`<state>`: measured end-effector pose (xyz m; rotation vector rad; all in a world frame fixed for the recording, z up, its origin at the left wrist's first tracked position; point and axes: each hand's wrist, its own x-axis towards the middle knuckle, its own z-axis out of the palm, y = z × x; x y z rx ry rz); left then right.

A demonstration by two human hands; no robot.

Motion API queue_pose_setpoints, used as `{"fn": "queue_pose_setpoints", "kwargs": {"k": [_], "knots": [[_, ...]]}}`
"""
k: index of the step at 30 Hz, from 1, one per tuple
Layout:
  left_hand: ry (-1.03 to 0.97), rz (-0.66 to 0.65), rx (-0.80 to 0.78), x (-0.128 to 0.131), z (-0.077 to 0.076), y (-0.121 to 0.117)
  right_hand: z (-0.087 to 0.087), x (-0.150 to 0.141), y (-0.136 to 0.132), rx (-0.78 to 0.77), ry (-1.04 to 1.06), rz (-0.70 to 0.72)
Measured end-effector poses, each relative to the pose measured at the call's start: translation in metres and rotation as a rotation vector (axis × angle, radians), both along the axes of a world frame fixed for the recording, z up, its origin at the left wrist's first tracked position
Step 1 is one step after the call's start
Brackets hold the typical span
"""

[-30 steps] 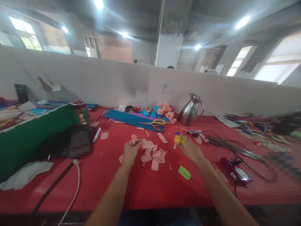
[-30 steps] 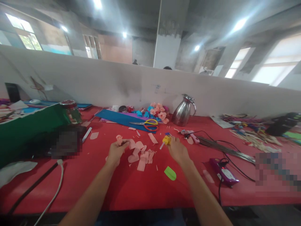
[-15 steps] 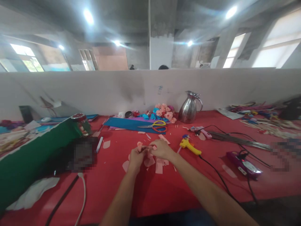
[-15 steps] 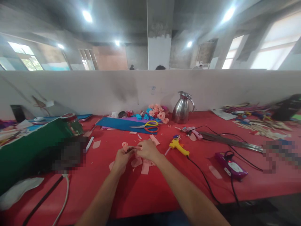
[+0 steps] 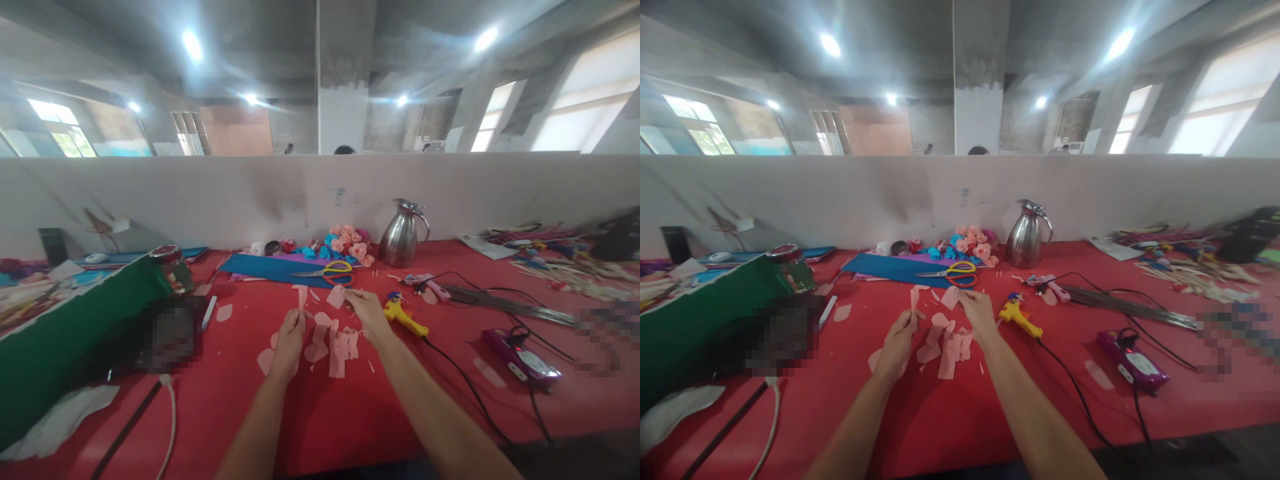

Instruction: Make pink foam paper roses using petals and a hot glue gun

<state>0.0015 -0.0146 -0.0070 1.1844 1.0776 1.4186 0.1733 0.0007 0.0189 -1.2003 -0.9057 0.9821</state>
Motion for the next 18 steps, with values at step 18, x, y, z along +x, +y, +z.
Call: {"fn": "queue_pose_setpoints", "kwargs": {"k": [18], "knots": [[-0.230, -0.066, -0.052, -0.002, 0.003, 0.001, -0.004, -0.029, -0.009, 0.032, 0.290, 0.042]]}}
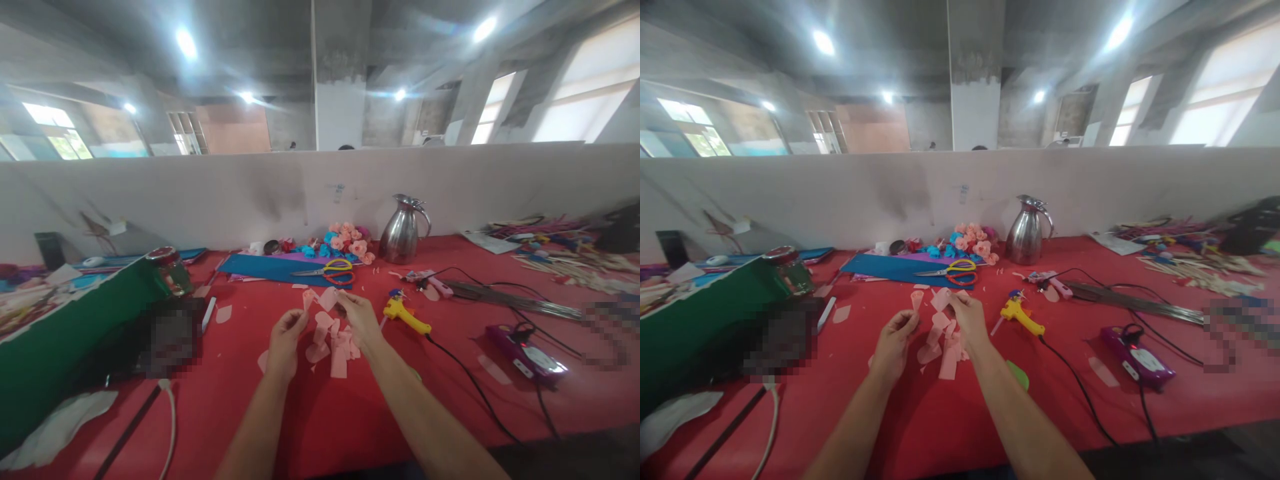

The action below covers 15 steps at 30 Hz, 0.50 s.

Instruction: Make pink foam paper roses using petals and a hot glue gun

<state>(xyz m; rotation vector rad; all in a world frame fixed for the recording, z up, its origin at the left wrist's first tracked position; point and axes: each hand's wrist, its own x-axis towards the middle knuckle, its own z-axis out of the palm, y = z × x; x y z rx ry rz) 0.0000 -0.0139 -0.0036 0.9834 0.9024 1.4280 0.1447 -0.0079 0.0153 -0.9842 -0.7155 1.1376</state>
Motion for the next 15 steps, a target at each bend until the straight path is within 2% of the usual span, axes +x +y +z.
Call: {"fn": "queue_pose_setpoints", "kwargs": {"k": [4, 10, 15], "knots": [[-0.111, -0.045, -0.091, -0.001, 0.001, 0.001, 0.002, -0.005, -0.001, -0.002, -0.009, 0.028], [-0.300, -0.126, -0.219, -0.003, 0.004, 0.002, 0.015, -0.018, -0.008, -0.027, -0.011, 0.048], [-0.400, -0.163, -0.249, -0.004, 0.005, 0.002, 0.022, -0.022, -0.012, -0.023, -0.010, 0.060]]}}
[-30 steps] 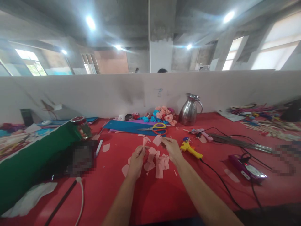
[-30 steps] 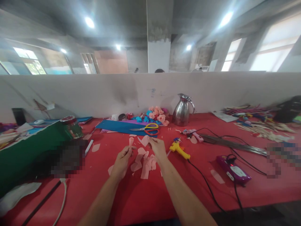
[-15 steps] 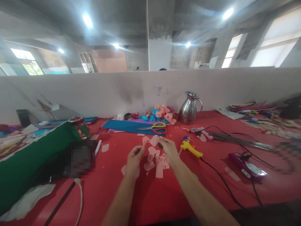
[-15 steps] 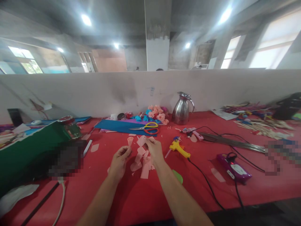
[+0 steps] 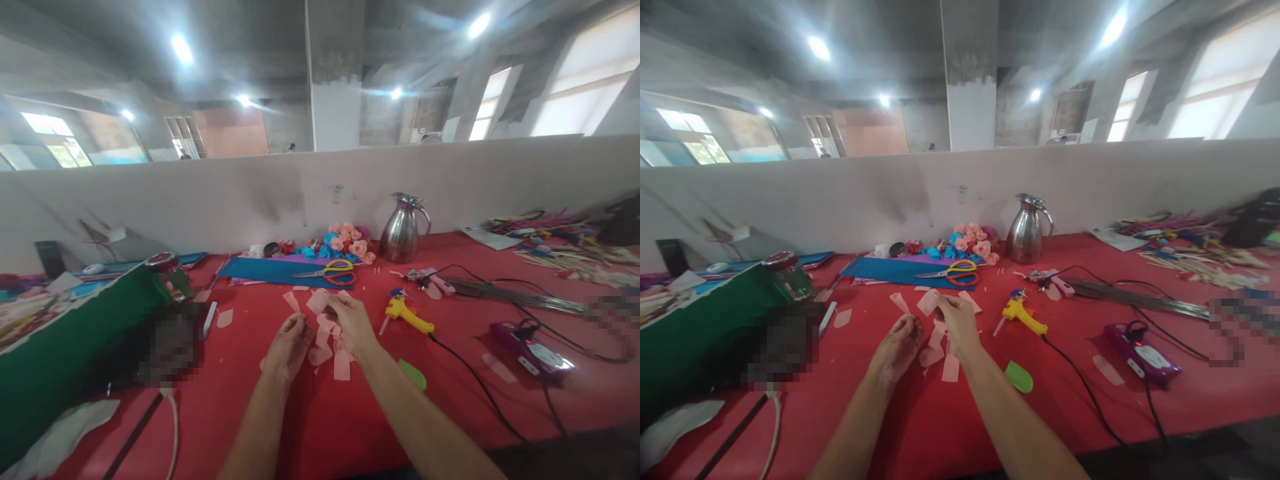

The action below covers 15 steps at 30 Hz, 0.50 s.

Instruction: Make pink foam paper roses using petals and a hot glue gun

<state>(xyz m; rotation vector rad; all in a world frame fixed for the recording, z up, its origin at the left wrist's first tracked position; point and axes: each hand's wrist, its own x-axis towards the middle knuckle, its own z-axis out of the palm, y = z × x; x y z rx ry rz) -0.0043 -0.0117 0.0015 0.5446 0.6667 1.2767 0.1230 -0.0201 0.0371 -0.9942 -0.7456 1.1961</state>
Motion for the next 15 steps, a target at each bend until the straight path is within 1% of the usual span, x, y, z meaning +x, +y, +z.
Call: {"fn": "queue_pose_setpoints", "kwargs": {"k": [7, 11, 15], "knots": [[-0.019, -0.043, 0.061, -0.0010, -0.0006, -0.0013, 0.0072, -0.0033, -0.0063, 0.026, -0.024, -0.004], [-0.015, -0.054, 0.080, -0.0016, -0.0011, -0.0012, 0.0064, -0.0056, -0.0073, 0.053, -0.097, -0.011], [0.042, -0.069, 0.107, -0.0023, -0.0030, -0.0003, 0.0042, -0.0077, -0.0058, 0.101, -0.182, -0.031]]}}
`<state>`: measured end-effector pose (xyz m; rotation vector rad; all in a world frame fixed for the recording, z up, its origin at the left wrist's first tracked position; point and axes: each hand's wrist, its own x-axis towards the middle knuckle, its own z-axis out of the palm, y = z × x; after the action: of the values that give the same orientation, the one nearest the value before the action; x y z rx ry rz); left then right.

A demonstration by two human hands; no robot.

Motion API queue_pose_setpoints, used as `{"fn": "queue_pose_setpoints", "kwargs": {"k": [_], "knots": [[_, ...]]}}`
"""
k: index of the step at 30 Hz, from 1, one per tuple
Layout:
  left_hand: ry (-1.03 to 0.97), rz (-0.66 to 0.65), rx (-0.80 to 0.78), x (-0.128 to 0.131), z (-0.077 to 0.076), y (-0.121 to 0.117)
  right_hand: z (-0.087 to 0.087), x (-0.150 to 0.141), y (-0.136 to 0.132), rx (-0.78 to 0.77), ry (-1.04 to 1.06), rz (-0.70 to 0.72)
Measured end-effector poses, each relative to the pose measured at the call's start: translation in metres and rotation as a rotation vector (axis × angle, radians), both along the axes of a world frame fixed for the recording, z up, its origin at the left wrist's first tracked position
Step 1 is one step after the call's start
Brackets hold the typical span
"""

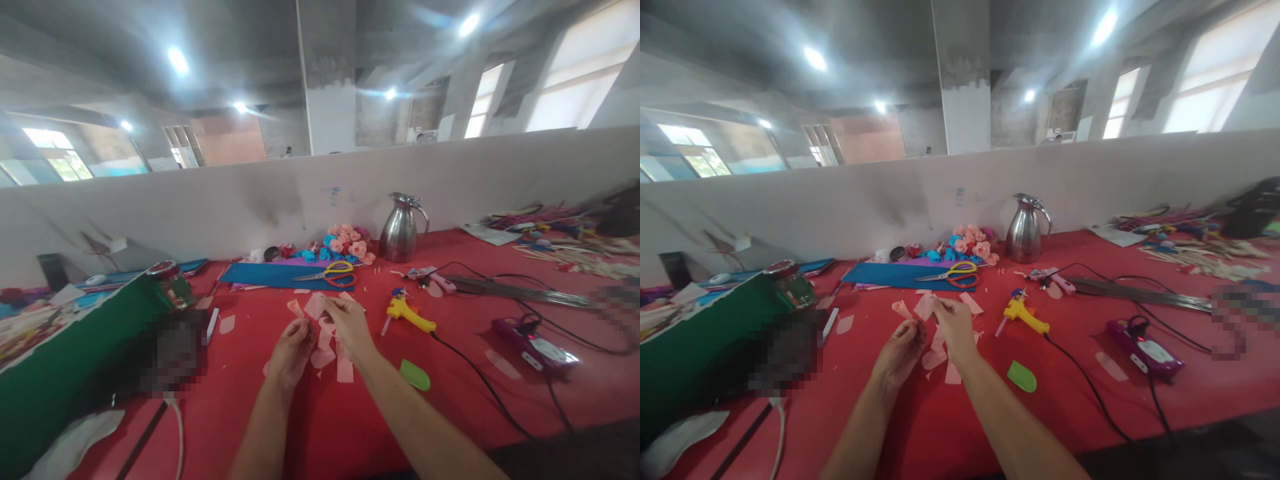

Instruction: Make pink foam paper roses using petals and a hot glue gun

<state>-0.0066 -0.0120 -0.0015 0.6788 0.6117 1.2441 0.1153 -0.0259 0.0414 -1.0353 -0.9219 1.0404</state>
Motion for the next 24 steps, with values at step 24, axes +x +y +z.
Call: {"fn": "queue_pose_setpoints", "kwargs": {"k": [24], "knots": [[0.114, 0.054, -0.012, -0.001, -0.004, 0.002, 0.007, -0.011, -0.005, 0.098, -0.126, 0.026]]}}
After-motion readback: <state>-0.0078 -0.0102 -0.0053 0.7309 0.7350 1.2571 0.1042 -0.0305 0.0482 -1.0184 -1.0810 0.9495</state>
